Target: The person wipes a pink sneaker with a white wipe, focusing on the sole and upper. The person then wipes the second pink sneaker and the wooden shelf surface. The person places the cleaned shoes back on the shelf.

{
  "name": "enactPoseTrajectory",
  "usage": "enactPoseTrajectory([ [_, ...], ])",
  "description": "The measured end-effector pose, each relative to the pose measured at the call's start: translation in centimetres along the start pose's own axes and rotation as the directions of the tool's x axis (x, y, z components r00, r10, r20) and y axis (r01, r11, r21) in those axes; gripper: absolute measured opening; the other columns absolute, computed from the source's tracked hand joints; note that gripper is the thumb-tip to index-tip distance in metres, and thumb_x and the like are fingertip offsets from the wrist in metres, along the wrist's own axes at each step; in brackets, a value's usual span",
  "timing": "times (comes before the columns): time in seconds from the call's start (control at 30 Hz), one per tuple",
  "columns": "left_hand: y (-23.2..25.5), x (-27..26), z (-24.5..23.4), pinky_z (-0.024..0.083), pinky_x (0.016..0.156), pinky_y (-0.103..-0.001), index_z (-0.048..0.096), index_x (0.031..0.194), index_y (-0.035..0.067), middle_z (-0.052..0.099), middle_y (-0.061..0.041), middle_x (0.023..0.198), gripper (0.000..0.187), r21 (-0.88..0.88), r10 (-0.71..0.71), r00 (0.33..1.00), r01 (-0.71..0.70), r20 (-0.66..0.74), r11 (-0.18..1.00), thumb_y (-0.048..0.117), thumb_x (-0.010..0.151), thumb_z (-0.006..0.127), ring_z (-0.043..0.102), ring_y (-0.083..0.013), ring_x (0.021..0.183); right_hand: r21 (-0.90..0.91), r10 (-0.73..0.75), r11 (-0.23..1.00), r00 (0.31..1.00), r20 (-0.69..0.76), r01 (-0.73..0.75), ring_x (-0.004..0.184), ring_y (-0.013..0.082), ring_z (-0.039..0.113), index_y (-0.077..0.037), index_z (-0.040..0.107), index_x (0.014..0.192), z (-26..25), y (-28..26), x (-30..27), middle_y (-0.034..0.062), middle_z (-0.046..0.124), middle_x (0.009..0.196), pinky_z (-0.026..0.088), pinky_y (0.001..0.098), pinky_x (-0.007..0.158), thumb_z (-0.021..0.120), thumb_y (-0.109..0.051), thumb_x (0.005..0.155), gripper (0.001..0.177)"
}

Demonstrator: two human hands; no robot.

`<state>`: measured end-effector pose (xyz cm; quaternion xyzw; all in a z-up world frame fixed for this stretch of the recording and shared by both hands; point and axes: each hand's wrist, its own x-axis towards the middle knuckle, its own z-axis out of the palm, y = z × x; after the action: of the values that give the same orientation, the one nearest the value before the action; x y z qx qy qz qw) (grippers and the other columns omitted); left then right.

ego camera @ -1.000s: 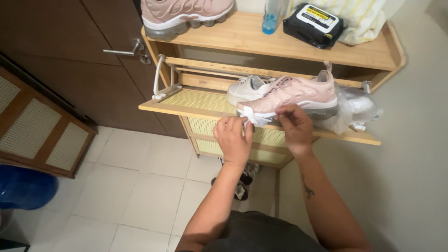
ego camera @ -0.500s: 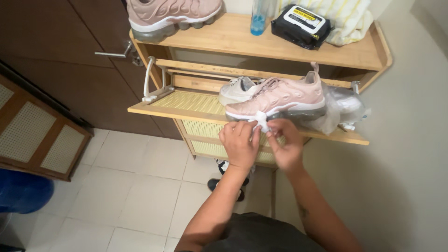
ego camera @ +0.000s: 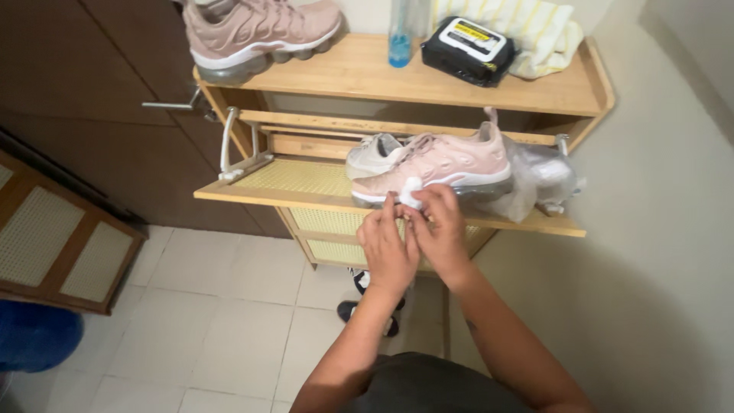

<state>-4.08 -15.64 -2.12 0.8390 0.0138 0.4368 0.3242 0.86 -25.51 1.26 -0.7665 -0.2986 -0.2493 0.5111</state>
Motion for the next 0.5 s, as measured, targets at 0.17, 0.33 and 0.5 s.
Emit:
enactPoseTrajectory([
  [0.17, -0.1, -0.3, 0.1, 0.035, 0.103, -0.049, 0.051, 0.145, -0.001, 0.063, -0.013, 0.118, 0.060, 0.032, -0.005, 0.999, 0.003, 0.048, 0.999, 0.015, 0.090, 0.069, 0.054, -0.0324, 0.117, -0.010, -0.134, 0.991, 0.990, 0.040, 0.135, 0.094, 0.0305, 0.069, 0.000, 0.068, 0.106, -0.5, 1.2, 0.1, 0.0145, 0.064, 0.112, 0.057, 0.0364, 0.081, 0.068, 0.007, 0.088, 0.020],
  [0.33, 0.0, -0.1, -0.4, 0.033, 0.108, -0.047, 0.054, 0.141, 0.002, 0.063, -0.011, 0.128, 0.054, 0.058, 0.079, 0.997, -0.080, 0.021, 0.995, 0.012, 0.090, 0.068, 0.053, -0.0312, 0.125, -0.348, -0.228, 0.914, 0.973, -0.022, 0.207, 0.101, 0.0353, 0.068, -0.004, 0.070, 0.103, -2.7, 4.4, 0.5, 0.0141, 0.067, 0.111, 0.056, 0.0413, 0.088, 0.064, 0.004, 0.091, 0.016],
  [0.5, 0.0, 0.2, -1.1, 0.034, 0.108, -0.045, 0.060, 0.135, 0.007, 0.064, -0.008, 0.129, 0.048, 0.085, 0.100, 0.994, -0.104, 0.048, 0.991, 0.011, 0.088, 0.069, 0.054, -0.0284, 0.124, -0.647, -0.268, 0.744, 0.962, -0.059, 0.167, 0.098, 0.0356, 0.066, -0.005, 0.069, 0.100, -7.8, 6.9, 1.3, 0.0134, 0.067, 0.104, 0.054, 0.0431, 0.086, 0.065, 0.000, 0.094, 0.009],
])
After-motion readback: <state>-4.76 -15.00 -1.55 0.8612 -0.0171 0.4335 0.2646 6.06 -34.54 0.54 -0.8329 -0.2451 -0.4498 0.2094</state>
